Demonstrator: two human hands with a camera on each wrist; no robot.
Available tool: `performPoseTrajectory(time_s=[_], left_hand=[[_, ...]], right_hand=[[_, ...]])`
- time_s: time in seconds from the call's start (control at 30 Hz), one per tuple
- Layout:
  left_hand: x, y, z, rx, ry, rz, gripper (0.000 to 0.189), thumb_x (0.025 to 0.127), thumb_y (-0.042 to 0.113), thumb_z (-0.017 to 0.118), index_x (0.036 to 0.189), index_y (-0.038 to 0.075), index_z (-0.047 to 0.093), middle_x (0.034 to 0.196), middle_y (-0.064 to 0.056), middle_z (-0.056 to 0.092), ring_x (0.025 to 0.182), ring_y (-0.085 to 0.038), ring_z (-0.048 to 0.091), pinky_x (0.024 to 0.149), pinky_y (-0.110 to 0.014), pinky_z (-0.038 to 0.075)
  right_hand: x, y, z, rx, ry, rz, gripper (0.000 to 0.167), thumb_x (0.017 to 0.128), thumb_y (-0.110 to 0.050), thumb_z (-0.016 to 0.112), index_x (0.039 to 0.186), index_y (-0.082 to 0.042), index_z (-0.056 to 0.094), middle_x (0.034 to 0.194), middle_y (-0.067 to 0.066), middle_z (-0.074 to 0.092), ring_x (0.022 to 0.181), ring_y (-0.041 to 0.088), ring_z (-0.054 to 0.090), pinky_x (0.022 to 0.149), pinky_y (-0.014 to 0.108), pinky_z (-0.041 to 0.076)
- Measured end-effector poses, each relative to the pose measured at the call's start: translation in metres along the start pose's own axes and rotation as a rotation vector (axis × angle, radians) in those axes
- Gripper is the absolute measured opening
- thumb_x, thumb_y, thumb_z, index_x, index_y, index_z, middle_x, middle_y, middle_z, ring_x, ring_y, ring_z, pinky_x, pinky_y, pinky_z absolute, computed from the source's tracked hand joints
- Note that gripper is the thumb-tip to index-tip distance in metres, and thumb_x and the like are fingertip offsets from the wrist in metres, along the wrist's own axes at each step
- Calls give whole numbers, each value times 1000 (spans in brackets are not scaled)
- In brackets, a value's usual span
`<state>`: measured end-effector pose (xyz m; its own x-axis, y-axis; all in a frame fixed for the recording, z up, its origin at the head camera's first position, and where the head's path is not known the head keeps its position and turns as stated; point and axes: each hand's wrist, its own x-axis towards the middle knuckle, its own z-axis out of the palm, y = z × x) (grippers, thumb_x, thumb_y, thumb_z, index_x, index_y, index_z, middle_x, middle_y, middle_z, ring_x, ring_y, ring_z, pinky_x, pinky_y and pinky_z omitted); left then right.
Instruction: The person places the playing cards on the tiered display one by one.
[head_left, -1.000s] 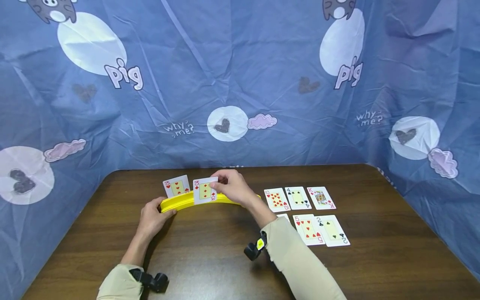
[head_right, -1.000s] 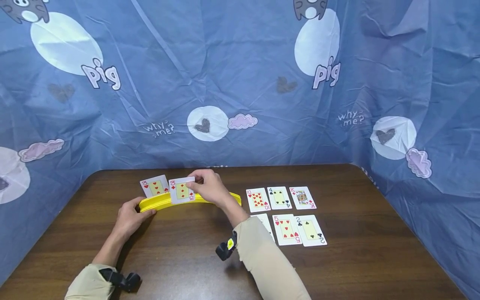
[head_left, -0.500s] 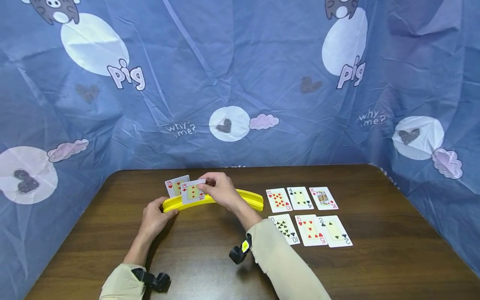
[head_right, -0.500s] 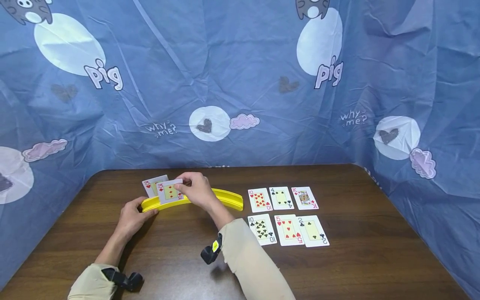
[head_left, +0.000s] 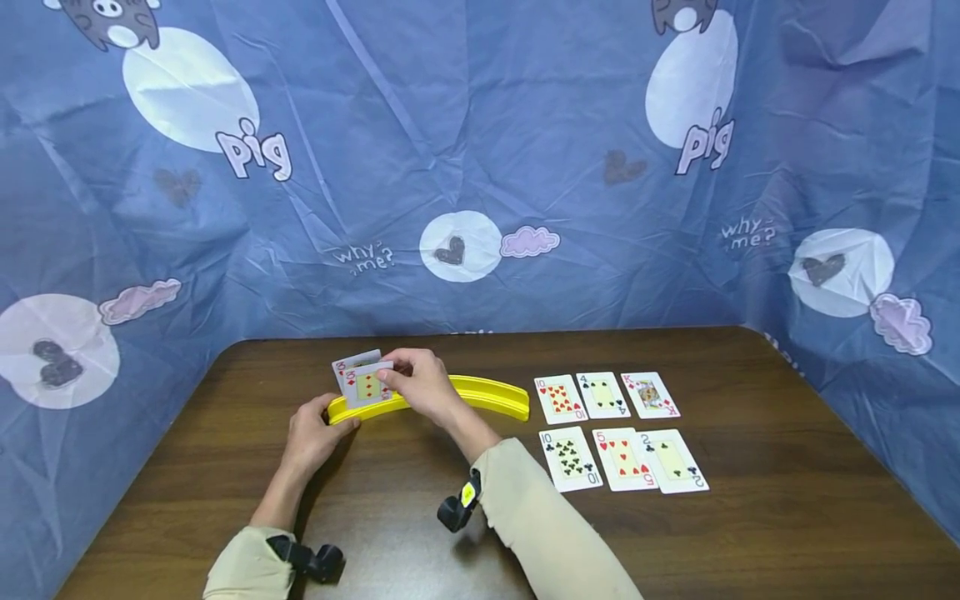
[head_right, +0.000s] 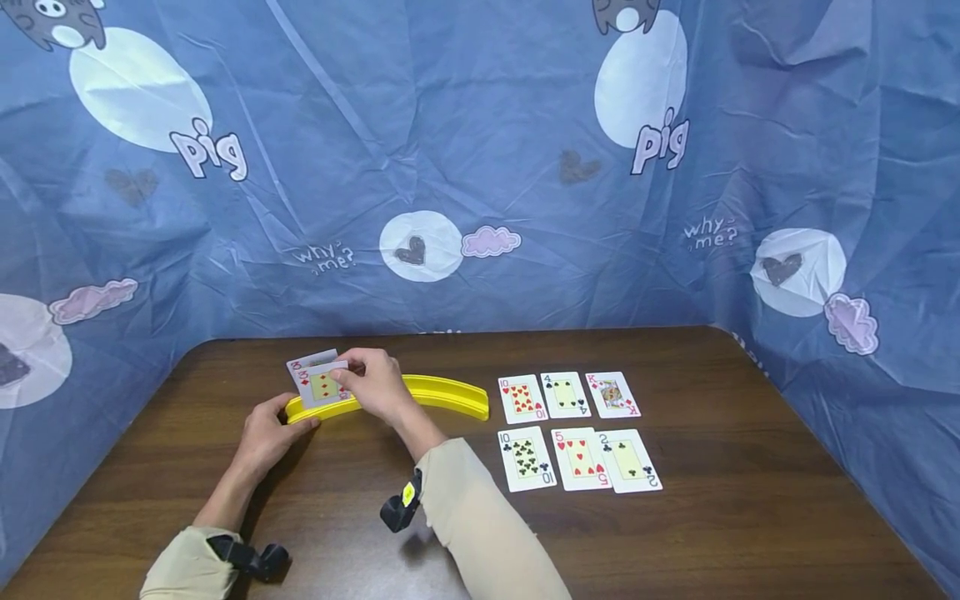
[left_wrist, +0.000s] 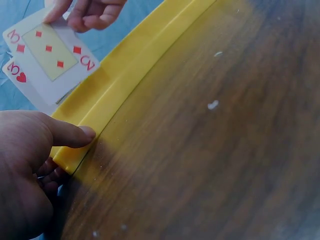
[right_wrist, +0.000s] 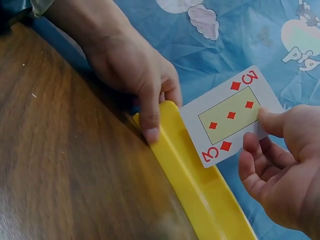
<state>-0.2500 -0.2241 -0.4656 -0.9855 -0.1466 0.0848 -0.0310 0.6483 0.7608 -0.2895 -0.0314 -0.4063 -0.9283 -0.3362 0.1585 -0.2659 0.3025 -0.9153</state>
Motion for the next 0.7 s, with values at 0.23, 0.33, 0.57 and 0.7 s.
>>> performPoseTrajectory(time_s=[0.23,0.33,0.57,0.7], left_hand=[[0,0,-1,-4,37,39,35,82,9,76,113,-5,67,97,-20,68,85,-23,54,74,-31,39],[0,0,0,-1,42,43,34,82,8,76,113,-4,68,96,-19,67,85,-25,54,74,-32,39],[0,0,0,-4,42,45,35,82,7,74,114,-5,67,96,-20,67,86,-25,54,74,-32,39],[0,-2,-1,0,56,59,34,81,7,75,112,-5,67,92,-19,67,82,-22,53,72,-31,39]], right_hand=[[2,4,13,-8,9,0,17,96,-16,66,107,-5,74,98,10,75,77,5,56,68,16,44],[3,5,17,3,17,-4,17,95,-16,67,105,-4,74,99,12,76,76,5,56,68,17,44],[4,8,21,-39,11,-11,16,96,-18,66,105,-8,75,96,8,74,76,3,54,69,15,44],[3,8,24,-45,2,-18,16,96,-18,66,105,-7,75,94,9,74,75,3,54,67,15,43]])
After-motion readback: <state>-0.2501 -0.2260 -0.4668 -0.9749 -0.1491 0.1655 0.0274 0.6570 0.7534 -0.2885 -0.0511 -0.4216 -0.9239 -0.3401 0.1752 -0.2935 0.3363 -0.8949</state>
